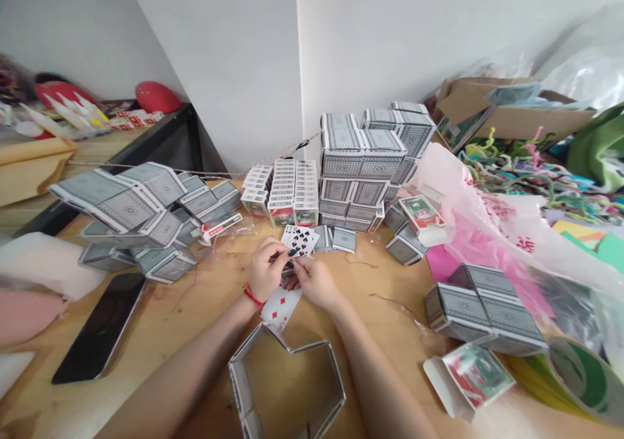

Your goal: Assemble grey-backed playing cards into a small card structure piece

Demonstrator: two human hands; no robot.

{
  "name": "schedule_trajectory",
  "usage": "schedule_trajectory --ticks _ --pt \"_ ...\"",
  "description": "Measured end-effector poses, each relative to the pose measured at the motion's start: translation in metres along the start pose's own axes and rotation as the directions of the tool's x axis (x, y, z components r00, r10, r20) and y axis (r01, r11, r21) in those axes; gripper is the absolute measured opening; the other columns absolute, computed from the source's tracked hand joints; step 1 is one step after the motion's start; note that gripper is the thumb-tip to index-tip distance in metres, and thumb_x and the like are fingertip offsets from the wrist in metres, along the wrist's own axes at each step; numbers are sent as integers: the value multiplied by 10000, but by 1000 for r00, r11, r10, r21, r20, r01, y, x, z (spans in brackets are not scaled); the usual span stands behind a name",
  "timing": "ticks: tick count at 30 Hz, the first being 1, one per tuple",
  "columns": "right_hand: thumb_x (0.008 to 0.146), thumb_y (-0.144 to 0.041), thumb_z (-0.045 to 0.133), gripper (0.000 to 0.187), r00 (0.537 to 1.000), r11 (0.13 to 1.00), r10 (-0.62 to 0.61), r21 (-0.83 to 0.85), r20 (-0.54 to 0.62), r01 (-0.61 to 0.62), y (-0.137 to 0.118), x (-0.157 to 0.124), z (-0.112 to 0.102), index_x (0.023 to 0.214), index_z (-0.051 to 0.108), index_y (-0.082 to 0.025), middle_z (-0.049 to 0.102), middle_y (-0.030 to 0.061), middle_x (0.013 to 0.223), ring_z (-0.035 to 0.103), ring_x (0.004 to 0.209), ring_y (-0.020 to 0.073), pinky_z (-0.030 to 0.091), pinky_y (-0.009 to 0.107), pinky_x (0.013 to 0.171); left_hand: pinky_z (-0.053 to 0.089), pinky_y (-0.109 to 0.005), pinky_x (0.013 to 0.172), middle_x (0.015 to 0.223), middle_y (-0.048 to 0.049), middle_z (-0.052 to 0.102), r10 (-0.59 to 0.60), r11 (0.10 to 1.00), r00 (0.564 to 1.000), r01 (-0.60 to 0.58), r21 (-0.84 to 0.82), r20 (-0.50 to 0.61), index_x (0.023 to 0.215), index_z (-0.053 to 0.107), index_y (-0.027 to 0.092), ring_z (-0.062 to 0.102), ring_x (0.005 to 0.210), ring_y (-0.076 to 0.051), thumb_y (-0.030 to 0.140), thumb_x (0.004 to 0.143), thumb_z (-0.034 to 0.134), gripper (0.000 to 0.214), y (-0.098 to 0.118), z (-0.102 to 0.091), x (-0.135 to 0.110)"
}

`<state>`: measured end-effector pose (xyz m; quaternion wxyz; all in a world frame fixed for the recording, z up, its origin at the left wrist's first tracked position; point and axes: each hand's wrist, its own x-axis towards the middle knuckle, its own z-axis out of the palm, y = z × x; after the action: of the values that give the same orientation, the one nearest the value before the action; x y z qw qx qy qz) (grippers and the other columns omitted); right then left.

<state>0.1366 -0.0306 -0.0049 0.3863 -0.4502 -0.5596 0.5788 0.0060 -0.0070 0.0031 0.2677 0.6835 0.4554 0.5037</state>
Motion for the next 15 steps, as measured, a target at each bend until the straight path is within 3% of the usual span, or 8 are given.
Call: schedule_trajectory --ticks 15 --pt "848 -216 367 271 975 920 -215 -345 -50 185 -1 -4 3 609 495 -208 623 20 552 602 531 148 469 245 551 379 -295 646 634 -6 457 30 999 1000 -30 39 0 561 397 187 451 694 -155 214 795 489 253 -2 4 0"
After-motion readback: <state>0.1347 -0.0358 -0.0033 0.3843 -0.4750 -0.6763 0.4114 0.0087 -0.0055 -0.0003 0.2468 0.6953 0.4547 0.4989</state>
